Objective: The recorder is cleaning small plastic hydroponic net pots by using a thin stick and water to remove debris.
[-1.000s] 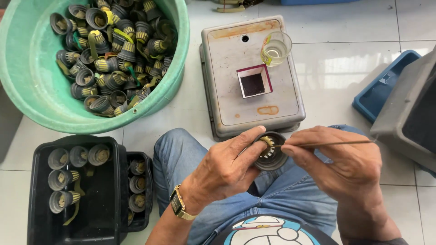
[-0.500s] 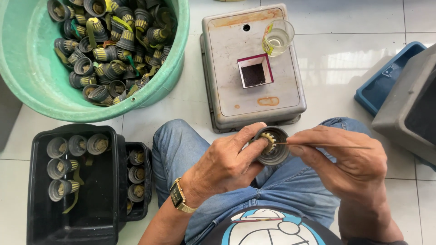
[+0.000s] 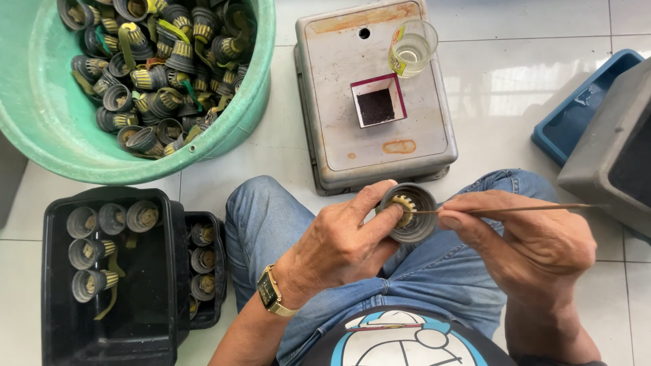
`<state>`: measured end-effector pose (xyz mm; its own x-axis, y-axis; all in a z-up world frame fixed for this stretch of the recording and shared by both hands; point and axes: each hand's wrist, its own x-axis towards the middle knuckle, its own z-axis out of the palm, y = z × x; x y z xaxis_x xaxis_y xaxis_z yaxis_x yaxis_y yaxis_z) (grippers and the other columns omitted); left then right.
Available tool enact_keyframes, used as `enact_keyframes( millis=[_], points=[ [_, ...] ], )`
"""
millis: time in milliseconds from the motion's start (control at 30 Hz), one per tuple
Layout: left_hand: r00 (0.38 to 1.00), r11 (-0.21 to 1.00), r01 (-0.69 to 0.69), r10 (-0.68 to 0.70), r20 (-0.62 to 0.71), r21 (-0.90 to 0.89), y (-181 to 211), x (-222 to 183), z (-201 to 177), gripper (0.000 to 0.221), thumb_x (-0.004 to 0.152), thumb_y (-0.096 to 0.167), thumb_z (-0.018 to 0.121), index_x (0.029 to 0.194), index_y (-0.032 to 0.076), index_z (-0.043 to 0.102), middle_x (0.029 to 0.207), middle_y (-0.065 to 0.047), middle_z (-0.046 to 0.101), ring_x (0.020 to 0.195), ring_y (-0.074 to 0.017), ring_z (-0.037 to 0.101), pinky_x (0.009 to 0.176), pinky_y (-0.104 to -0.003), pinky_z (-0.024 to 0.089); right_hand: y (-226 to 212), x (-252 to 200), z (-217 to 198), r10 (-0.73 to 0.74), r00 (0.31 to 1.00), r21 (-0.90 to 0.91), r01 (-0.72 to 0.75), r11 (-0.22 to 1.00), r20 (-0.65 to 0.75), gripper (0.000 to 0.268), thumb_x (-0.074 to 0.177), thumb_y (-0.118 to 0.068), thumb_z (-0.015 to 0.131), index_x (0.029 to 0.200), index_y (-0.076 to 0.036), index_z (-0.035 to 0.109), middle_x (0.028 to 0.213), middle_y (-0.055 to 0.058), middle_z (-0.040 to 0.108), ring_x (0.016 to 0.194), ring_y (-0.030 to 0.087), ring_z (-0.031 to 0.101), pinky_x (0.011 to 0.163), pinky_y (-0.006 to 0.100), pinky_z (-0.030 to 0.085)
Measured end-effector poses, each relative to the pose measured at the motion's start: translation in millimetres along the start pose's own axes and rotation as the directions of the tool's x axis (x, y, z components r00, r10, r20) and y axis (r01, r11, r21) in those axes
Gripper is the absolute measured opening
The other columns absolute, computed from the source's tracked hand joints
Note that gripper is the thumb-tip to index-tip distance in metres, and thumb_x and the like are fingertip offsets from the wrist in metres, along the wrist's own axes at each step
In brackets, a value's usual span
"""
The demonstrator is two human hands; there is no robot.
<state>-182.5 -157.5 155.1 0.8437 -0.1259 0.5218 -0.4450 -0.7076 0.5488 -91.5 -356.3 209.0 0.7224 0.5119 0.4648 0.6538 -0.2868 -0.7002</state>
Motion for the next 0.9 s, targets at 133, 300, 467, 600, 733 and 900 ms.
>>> enact_keyframes(
  millis=[133,300,467,600,733,900],
  points=[
    [1.000,1.000,0.009,-0.009,-0.025,-0.001,-0.8,0.0,-0.6,0.047,0.075,0.005,0.082,0.118,-0.003,0.064,0.130,-0.024,0.061,0.099,-0.0337,0.073,0.085,-0.037,0.062,-5.5,5.7,-2.6,0.098,0.995,0.092,-0.095,0.991,-0.034,0.010,0.087,0.001,0.075,0.092,0.009,0.071,0.079,0.014,0.073,0.071,0.017,0.074,0.061,0.023,0.058],
    [0.999,1.000,0.025,-0.024,-0.033,0.005,-2.5,-2.3,2.1,0.051,0.076,0.007,0.083,0.121,-0.003,0.062,0.130,-0.025,0.061,0.098,-0.0342,0.072,0.085,-0.038,0.061,1.8,0.4,-0.1,0.172,0.983,0.232,-0.152,0.961,-0.068,0.009,0.091,0.003,0.072,0.093,0.012,0.070,0.082,0.018,0.072,0.072,0.018,0.074,0.065,0.024,0.062],
    [0.999,0.999,0.032,-0.032,-0.027,0.012,-3.9,-3.6,3.3,0.052,0.075,0.008,0.083,0.121,-0.003,0.061,0.129,-0.024,0.062,0.098,-0.0338,0.073,0.085,-0.038,0.061,2.8,1.3,2.8,0.141,0.989,0.172,-0.131,0.976,-0.050,0.009,0.089,0.005,0.072,0.091,0.013,0.069,0.080,0.019,0.072,0.072,0.020,0.074,0.063,0.025,0.061],
    [0.999,0.999,0.029,-0.029,-0.033,0.023,-5.2,-3.5,3.6,0.052,0.075,0.008,0.084,0.120,-0.003,0.062,0.128,-0.024,0.062,0.095,-0.0323,0.073,0.082,-0.038,0.061,3.5,1.1,5.9,0.124,0.991,0.154,-0.114,0.981,-0.051,0.009,0.089,0.005,0.073,0.092,0.012,0.069,0.082,0.018,0.072,0.072,0.019,0.074,0.063,0.025,0.061],
    [0.999,1.000,0.014,-0.013,-0.033,0.028,-5.5,-3.5,3.2,0.052,0.075,0.008,0.084,0.120,-0.003,0.062,0.127,-0.024,0.062,0.094,-0.0316,0.072,0.081,-0.038,0.061,4.1,1.0,8.5,0.101,0.994,0.147,-0.094,0.985,-0.043,0.009,0.087,0.005,0.074,0.092,0.012,0.070,0.082,0.017,0.073,0.072,0.018,0.074,0.063,0.024,0.060],
    [1.000,0.999,0.008,-0.008,-0.025,0.035,-5.6,-2.0,3.5,0.050,0.077,0.008,0.084,0.119,-0.004,0.062,0.126,-0.025,0.062,0.094,-0.0320,0.072,0.081,-0.038,0.061,4.1,-0.9,11.4,0.081,0.996,0.110,-0.079,0.991,-0.021,0.011,0.084,0.003,0.077,0.090,0.010,0.070,0.082,0.016,0.073,0.071,0.017,0.072,0.061,0.024,0.057]
  ],
)
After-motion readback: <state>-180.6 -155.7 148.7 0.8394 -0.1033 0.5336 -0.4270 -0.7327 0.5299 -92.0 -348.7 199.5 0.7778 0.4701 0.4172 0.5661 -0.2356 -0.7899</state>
